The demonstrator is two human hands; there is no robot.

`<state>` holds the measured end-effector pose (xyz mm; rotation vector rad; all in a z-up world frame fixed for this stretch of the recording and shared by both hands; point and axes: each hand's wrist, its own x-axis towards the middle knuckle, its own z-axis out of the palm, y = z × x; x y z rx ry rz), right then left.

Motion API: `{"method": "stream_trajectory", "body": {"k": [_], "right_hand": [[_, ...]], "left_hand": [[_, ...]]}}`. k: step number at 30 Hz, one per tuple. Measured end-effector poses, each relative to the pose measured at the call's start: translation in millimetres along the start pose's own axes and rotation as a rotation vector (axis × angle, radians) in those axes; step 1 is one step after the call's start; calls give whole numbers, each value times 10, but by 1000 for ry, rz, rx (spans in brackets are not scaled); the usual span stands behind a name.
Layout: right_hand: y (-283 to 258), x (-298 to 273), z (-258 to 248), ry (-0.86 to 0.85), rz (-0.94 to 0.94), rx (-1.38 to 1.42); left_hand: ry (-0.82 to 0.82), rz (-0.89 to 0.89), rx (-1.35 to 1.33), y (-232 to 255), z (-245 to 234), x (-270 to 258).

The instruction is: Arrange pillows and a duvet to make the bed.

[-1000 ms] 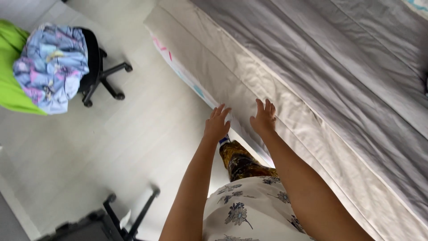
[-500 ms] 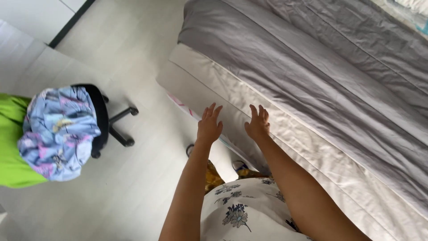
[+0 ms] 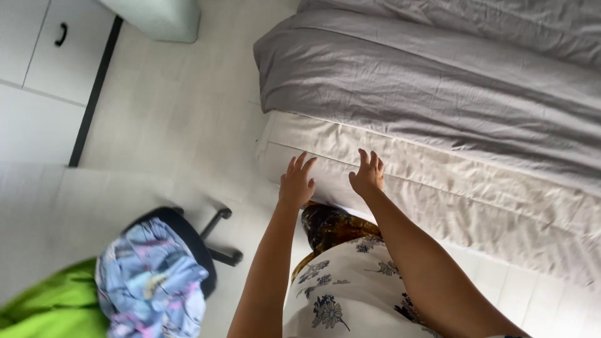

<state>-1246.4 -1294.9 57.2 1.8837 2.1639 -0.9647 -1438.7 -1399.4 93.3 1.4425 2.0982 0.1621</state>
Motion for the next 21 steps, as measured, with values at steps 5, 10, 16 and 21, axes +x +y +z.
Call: {"method": "stream_trajectory", "body": {"k": [5,10,16,21], "right_hand": [[-445,354,309,7,227,123],[-712,697,528,45,437,280],[-1083,460,774,275,616,483],[-1405,198,1186,423,895,560]], "left_hand": [[-132,125,113,-529,-305,592],[-277,271,243,-825,-738,1230],[-480,490,441,-1018,-683,1660],[-682,787,617,-837,-501,1916]]}}
